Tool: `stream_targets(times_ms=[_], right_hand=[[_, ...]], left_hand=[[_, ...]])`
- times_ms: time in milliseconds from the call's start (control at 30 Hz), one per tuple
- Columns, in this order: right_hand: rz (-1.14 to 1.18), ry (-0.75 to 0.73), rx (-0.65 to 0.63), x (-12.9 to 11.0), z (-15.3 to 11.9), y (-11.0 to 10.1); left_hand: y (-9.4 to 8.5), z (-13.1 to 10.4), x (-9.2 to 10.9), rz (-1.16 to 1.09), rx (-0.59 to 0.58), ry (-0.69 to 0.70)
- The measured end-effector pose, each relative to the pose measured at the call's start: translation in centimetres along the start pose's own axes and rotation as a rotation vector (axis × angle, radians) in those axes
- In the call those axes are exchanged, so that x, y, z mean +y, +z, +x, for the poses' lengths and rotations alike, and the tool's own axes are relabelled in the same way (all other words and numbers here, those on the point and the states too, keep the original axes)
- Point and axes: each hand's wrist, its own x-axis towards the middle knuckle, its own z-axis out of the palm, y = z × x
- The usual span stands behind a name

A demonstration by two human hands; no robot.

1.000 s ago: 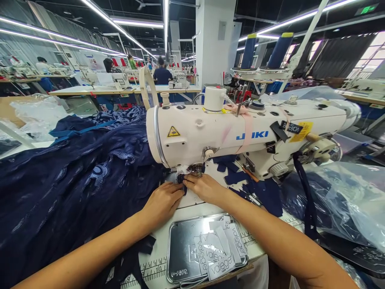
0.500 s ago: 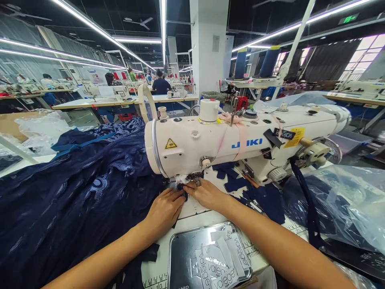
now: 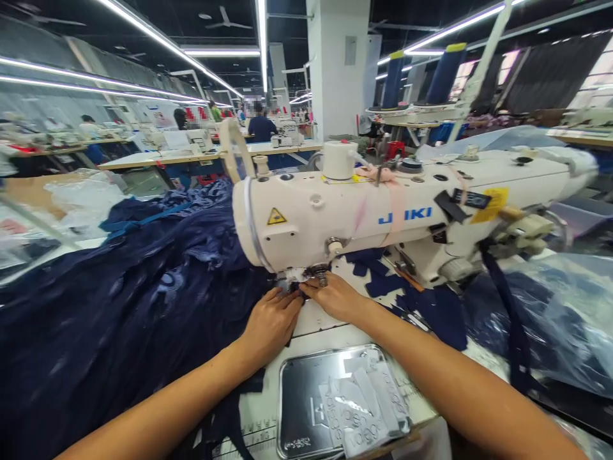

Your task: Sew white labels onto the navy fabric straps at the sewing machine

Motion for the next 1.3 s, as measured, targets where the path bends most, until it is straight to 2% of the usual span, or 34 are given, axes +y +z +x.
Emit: stream_targets(times_ms=[167,267,400,567,667,767,1000,1300], right_hand=[[-0.027,-0.033,0.242,-0.3,-0.9,0.7],[0.021,-0.056,0.312,0.2,-0.9,1.7],[-0.026,-0.059,0.307,0.2,-0.9,1.7],[-0.044,-0.014,0.219,-0.9,-1.3,1.6],[-0.007,0.033,0.181,-1.8,-1.5,1.7],[0.025,0.069,0.171,-2.4,-1.6,1.8],[-0.021,0.095,0.124,-2.7,-1.3,1.1],[-0.004,0.093,0.142,-2.8,-1.2,1.2]], left_hand=[[-0.8,-0.9,1.2,-0.127,-0.167,-0.125],[-1.4,-1.5,1.4,-0.146,-0.227,-0.229],[-2.9,-2.1,1.1,-0.144,-0.336,-0.315],[-3.7,-2.3,-1.9,-0.038,-0.408,-0.283],[-3.3,-2.0,-3.6,-0.034,-0.386,-0.255],[-2.7,-2.0,-4.4,-0.051,-0.329,-0.242],[-1.8,-2.4,-5.2,-0.123,-0.160,-0.196],[-1.7,-2.6,-5.2,-0.142,-0.122,-0.191]])
